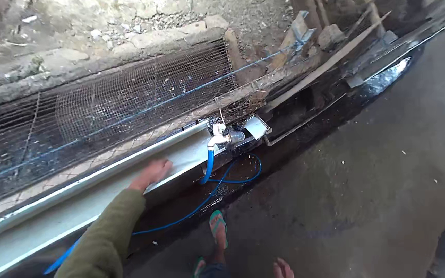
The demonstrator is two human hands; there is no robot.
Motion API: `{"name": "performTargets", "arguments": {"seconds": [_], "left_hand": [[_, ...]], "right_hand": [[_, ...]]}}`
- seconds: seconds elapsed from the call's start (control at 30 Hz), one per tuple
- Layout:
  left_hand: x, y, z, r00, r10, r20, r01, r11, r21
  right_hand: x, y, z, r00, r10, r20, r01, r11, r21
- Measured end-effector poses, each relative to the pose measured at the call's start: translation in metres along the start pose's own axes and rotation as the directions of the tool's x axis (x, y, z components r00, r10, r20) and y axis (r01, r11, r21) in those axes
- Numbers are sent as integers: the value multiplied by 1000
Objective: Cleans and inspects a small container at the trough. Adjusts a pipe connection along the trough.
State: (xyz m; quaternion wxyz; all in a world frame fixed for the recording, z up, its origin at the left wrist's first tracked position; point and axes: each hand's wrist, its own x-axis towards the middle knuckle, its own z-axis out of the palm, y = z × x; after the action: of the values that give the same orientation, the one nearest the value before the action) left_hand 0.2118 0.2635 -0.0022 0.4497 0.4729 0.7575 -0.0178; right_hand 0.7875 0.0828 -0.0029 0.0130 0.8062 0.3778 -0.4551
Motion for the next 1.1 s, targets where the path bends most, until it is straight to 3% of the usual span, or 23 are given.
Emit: {"name": "performTargets", "arguments": {"seconds": [0.13, 0.3, 0.4, 0.57, 0.7, 0.8, 0.87, 1.0, 1.1], "left_hand": [[12, 0, -12, 942, -263, -206, 235, 960, -150], [-6, 11, -12, 936, -325, -133, 285, 925, -251], [-43, 33, 6, 910, -386, -150, 336, 900, -278], [-100, 69, 76, 826, -494, -270, 396, 851, -345], [-107, 112, 170, 733, -596, -327, 461, 790, -404], [-78, 144, 239, 694, -656, -297, 500, 735, -458], [-51, 165, 273, 700, -685, -204, 527, 688, -499], [1, 200, 317, 737, -675, 27, 578, 610, -542], [34, 220, 330, 777, -620, 106, 560, 606, -565]], "right_hand": [[58, -56, -41, 989, -140, -41, 142, 988, 62], [112, -157, -69, 956, -294, 11, 289, 946, 146], [158, -241, -72, 903, -414, 117, 410, 910, 53], [292, -388, -58, 812, -560, 163, 583, 777, -238], [401, -468, -38, 812, -557, 174, 572, 697, -433], [454, -492, -18, 839, -491, 235, 534, 655, -535], [469, -490, -13, 826, -504, 252, 554, 645, -526], [435, -437, -39, 759, -614, 215, 647, 678, -347], [386, -374, -46, 784, -563, 263, 618, 748, -241]]}}
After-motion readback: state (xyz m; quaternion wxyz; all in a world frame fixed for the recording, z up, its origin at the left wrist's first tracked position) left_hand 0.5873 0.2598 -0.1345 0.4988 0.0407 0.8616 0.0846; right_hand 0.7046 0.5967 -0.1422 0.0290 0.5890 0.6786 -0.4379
